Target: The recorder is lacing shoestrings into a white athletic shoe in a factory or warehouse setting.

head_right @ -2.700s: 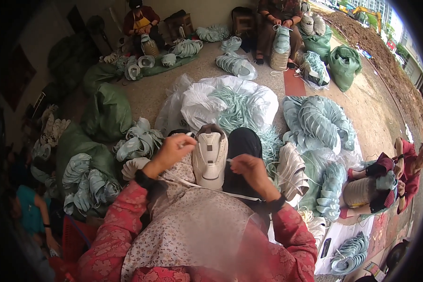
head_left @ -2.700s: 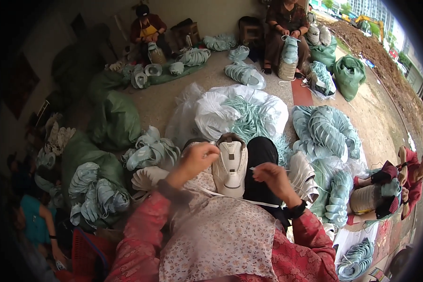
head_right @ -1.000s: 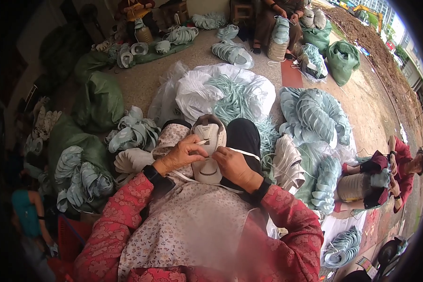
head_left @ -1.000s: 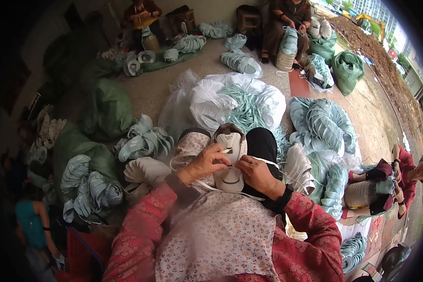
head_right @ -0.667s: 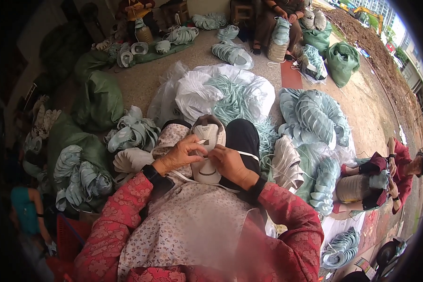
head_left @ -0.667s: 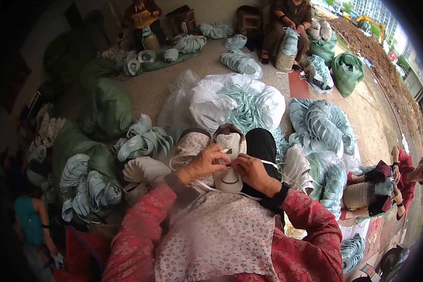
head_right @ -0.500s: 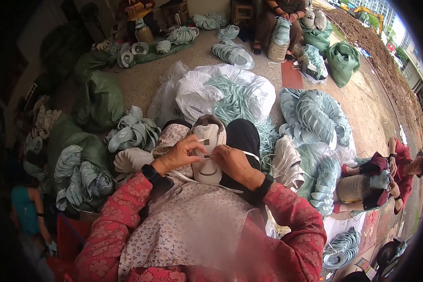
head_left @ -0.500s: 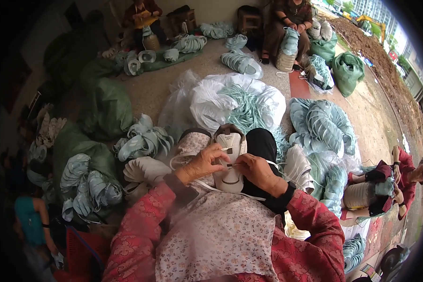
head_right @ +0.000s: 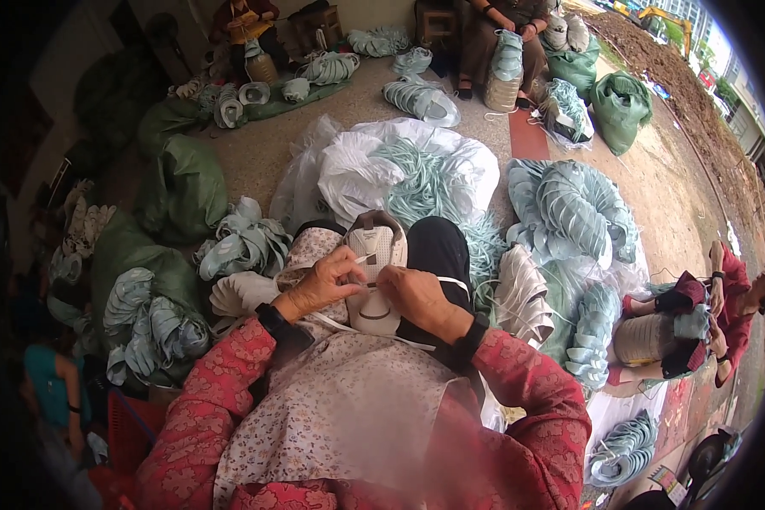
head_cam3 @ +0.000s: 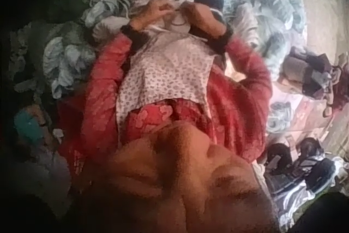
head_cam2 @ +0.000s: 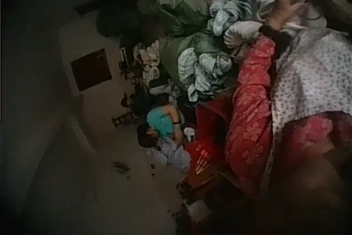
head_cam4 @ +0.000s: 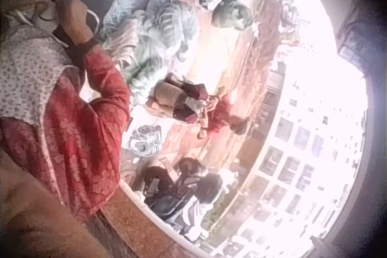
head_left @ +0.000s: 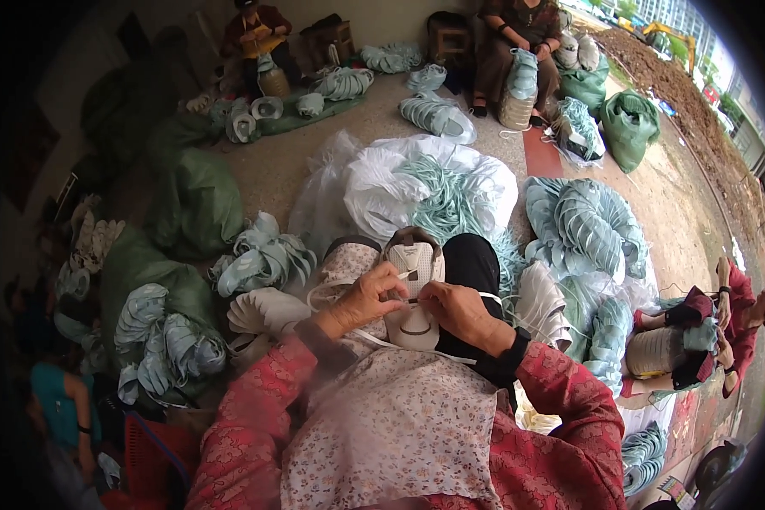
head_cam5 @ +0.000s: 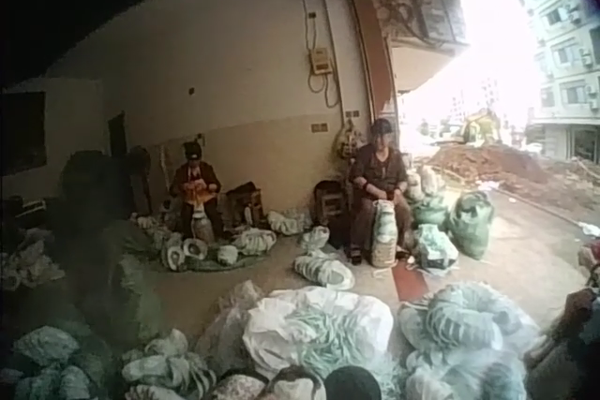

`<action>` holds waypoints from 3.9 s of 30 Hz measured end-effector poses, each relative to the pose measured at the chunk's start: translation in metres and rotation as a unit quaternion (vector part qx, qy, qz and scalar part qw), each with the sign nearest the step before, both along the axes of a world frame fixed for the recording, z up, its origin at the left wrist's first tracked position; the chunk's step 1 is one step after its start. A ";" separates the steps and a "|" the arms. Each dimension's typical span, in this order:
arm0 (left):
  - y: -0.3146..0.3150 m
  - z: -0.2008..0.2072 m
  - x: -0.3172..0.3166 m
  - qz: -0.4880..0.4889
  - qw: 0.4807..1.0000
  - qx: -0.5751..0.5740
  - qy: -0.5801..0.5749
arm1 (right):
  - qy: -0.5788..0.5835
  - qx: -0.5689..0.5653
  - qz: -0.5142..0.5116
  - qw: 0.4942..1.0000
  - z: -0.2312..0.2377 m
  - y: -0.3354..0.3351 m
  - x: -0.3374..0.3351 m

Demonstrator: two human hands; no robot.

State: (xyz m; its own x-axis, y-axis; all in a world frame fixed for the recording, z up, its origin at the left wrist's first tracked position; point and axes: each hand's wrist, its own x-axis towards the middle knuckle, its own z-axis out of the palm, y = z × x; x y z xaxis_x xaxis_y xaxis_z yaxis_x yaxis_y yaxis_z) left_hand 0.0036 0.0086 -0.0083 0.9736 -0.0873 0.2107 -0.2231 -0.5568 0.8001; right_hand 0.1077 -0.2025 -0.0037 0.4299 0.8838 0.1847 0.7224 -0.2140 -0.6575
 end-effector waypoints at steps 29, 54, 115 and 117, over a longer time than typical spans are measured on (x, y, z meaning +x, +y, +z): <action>0.038 0.037 -0.041 0.328 0.760 -0.554 -0.084 | 0.622 0.580 -0.021 0.525 0.037 -0.146 0.015; 0.343 -0.010 -0.351 0.768 0.524 0.368 -0.010 | 0.523 0.636 -0.485 0.295 -0.172 -0.511 0.063; -0.030 0.026 0.018 -0.076 0.951 0.215 -0.207 | -0.170 -0.143 0.067 0.973 0.019 0.009 0.028; -0.027 0.030 0.020 -0.131 0.944 0.229 -0.198 | -0.170 -0.196 0.087 0.962 0.037 0.015 0.027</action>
